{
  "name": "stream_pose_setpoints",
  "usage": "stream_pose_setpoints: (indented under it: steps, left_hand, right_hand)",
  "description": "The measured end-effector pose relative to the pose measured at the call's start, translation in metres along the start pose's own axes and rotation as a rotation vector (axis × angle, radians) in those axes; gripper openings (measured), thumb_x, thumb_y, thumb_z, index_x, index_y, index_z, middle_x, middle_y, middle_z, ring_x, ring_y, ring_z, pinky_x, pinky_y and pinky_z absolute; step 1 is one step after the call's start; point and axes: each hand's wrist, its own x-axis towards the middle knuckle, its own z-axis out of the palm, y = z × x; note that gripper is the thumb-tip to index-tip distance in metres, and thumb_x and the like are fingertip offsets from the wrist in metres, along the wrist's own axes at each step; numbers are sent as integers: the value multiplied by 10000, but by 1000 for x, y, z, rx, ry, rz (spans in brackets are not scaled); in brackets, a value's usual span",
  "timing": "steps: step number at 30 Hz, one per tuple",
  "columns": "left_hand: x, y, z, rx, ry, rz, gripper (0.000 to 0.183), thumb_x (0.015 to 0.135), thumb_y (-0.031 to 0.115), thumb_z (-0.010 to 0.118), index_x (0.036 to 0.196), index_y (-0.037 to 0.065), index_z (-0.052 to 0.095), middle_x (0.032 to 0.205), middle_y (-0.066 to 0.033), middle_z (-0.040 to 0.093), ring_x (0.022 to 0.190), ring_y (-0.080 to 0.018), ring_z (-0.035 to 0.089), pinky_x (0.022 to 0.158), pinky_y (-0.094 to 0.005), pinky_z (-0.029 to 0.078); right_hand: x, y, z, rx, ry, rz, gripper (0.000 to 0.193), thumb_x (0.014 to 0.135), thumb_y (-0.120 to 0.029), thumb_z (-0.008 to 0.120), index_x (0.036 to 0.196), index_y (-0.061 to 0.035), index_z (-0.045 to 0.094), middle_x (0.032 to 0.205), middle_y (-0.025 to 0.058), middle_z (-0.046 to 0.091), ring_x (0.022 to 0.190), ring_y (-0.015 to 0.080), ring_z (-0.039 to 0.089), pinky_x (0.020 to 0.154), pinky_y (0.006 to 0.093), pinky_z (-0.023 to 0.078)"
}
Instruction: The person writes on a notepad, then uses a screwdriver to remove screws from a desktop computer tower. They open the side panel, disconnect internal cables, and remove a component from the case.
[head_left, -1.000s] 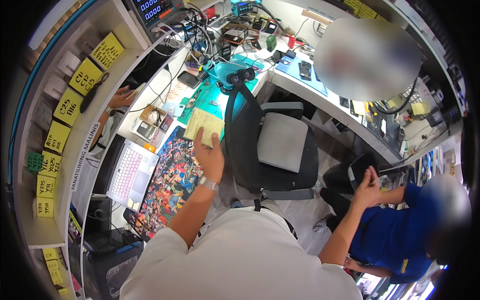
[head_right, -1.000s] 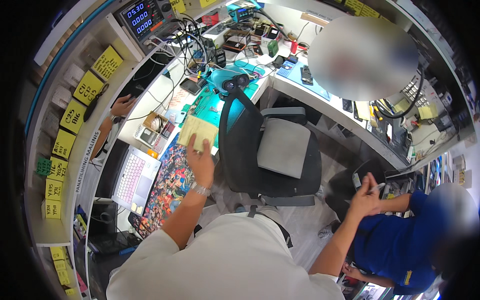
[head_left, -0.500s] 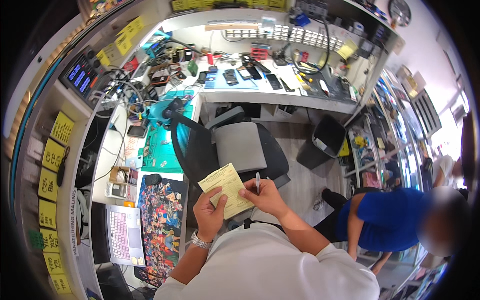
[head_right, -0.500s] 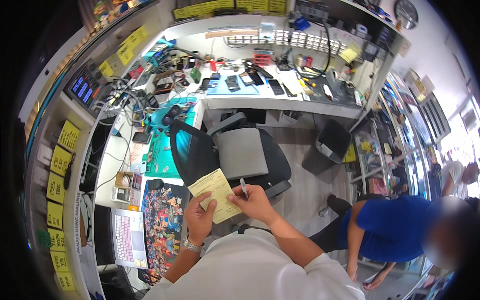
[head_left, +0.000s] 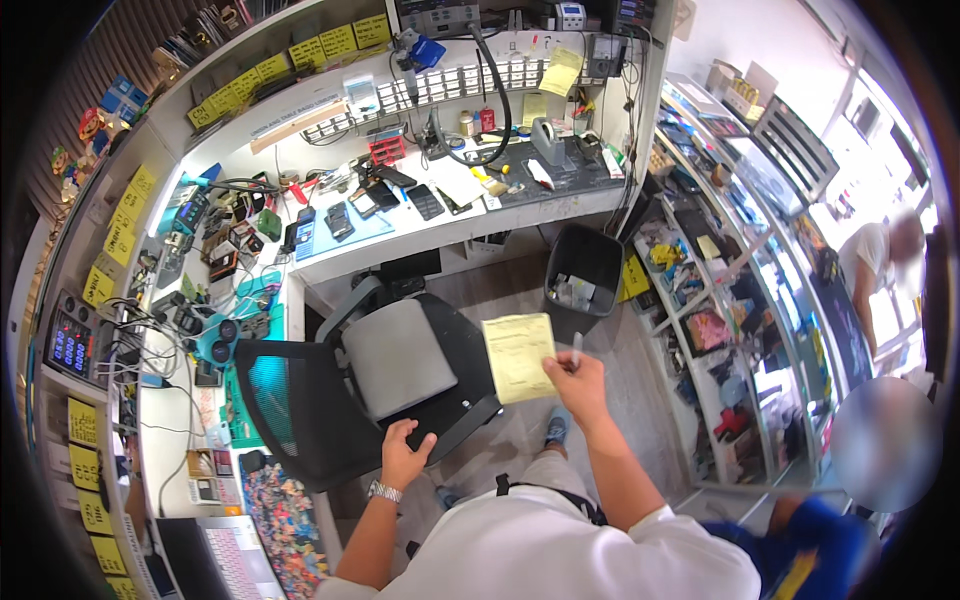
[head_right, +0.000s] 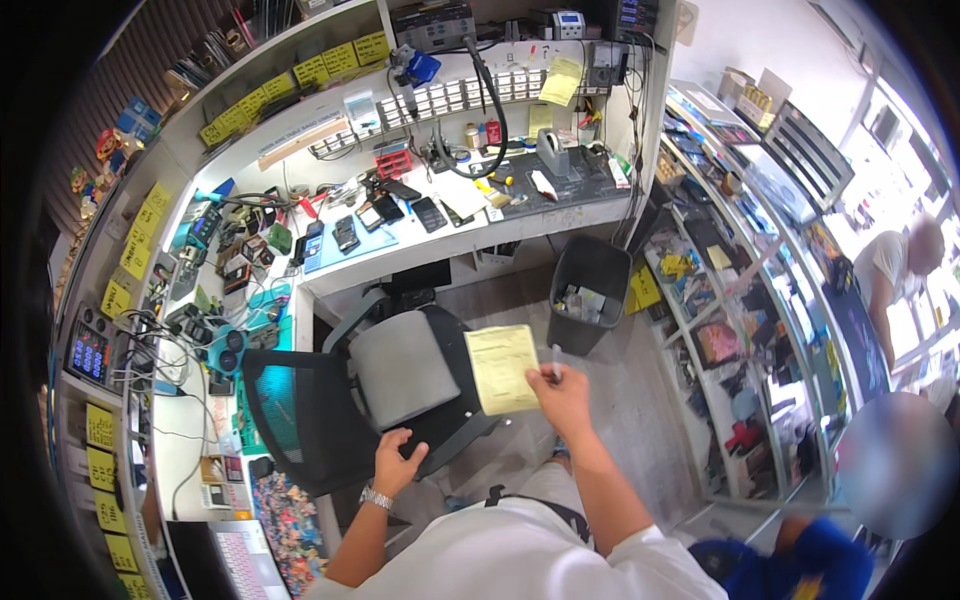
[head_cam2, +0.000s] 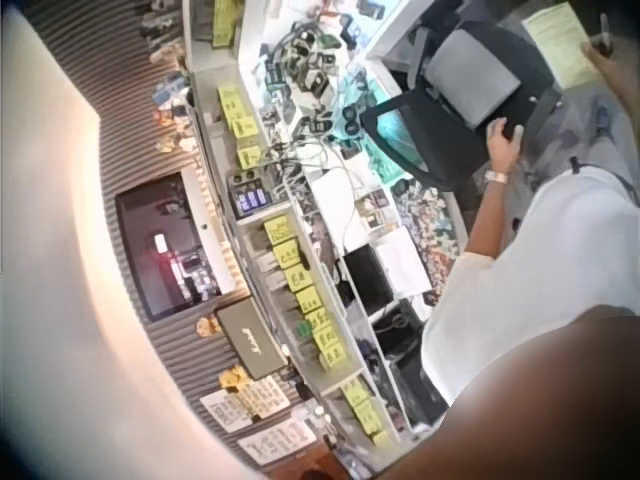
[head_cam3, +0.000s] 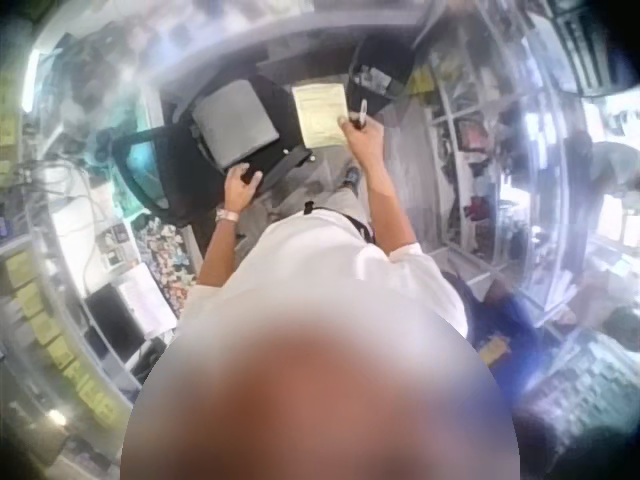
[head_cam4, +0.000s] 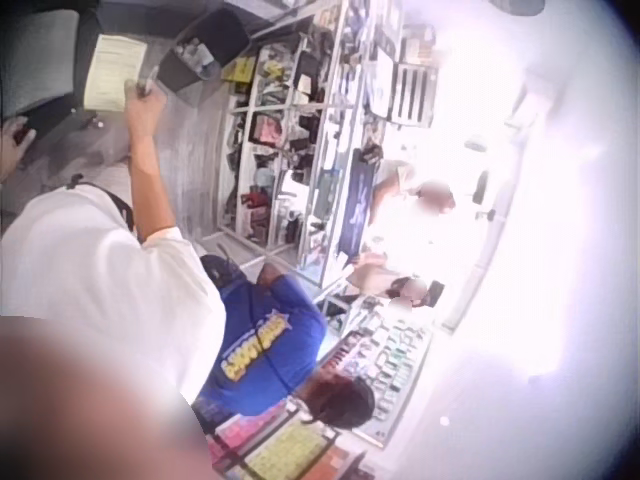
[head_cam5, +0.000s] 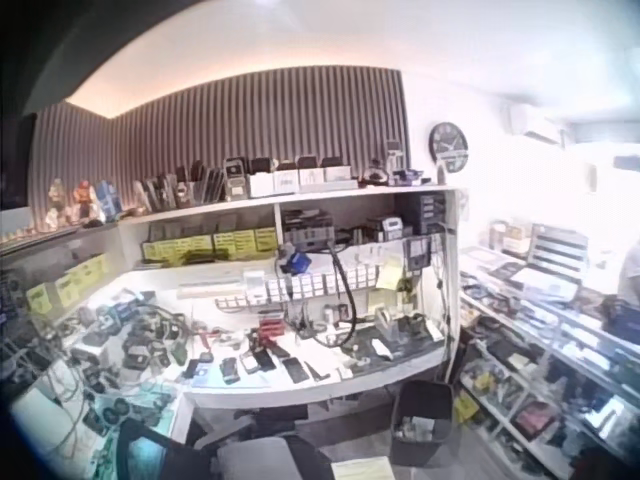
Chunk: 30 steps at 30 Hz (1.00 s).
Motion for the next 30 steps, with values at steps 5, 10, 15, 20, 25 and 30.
stream_pose_setpoints:
  steps: [5,10,15,20,25,30]
  left_hand:
    - [40,-55,118,367,-553,-357,1118,788,854,747,1582,89,563,1572,-217,573,1450,-417,564,1247,-591,377]
    - [47,-66,169,596,-522,-567,985,936,817,602,1584,76,558,1551,-255,609,1425,-427,598,1192,-531,475]
    - [48,-65,181,511,-625,-760,705,1081,643,522,1510,93,625,1522,-206,658,1426,-416,603,1209,-591,428]
    - [25,-49,194,629,-636,-794,687,1086,632,525,1502,98,642,1484,-229,674,1420,-419,609,1211,-566,417]
    - [0,-52,192,621,-717,-930,662,1072,602,574,1528,126,631,1605,-185,578,1563,-434,439,1300,-618,261]
    - [-14,-63,181,549,-846,-941,602,1070,547,602,1590,245,581,1673,-185,497,1613,-535,288,1311,-696,127]
  right_hand:
    - [78,35,-137,-96,121,129,206,959,-117,847,1048,62,794,886,54,772,774,105,682,719,280,530]
    - [136,27,-225,-124,147,183,227,968,-120,842,1062,71,761,900,76,776,787,113,692,737,285,545]
    - [180,6,-248,-208,56,171,203,993,-121,831,1069,48,746,875,11,736,742,60,611,691,247,475]
    - [226,-9,-211,-107,-1,185,199,995,-126,834,1061,39,746,886,15,746,756,63,632,710,238,485]
    - [271,-21,-139,-43,-173,194,203,1003,-138,835,1090,30,761,887,-6,746,753,44,622,705,229,479]
    - [337,-34,-61,-170,-327,225,210,991,-157,851,1053,24,764,854,-27,719,720,38,583,682,223,455]
